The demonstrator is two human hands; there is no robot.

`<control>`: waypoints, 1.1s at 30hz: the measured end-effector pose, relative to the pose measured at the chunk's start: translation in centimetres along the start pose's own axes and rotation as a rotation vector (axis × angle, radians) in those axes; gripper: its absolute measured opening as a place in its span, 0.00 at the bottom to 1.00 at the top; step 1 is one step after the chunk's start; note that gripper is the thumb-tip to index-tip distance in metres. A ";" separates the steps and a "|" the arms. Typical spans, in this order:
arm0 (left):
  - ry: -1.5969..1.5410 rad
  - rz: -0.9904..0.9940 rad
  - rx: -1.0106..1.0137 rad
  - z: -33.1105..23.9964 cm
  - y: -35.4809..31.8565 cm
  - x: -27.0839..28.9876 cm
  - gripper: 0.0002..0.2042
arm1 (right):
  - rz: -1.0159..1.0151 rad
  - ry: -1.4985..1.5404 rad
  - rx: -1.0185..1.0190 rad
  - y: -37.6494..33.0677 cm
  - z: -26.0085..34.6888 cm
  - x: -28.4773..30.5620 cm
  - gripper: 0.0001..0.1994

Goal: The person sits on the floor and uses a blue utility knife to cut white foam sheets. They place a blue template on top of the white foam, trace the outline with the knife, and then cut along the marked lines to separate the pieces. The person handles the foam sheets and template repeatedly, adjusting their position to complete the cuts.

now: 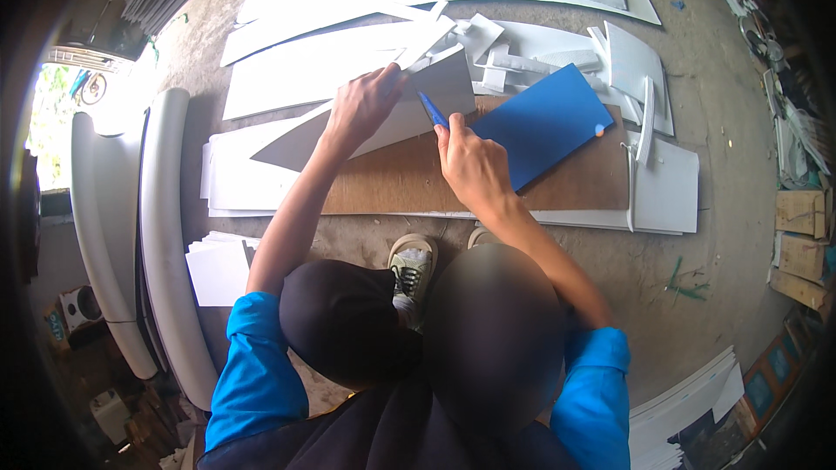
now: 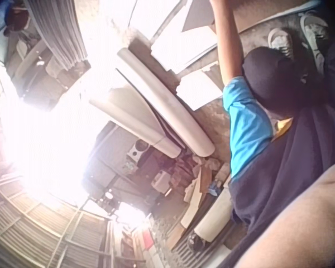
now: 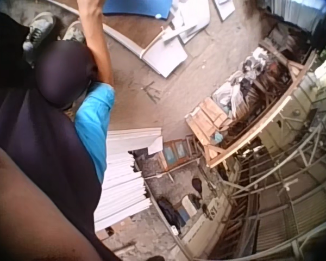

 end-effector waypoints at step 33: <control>0.012 0.046 0.051 0.0 -0.1 -0.3 0.10 | 0.067 -0.147 -0.042 1.0 1.5 -0.2 0.13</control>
Point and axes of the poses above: each hand's wrist, its own y-axis towards the middle knuckle, its own x-axis out of the back of the hand, z = x × y, the point moved 4 cm from there along y, towards the middle knuckle, and after that the axes turned 15 degrees about -x, right-handed, at the moved point
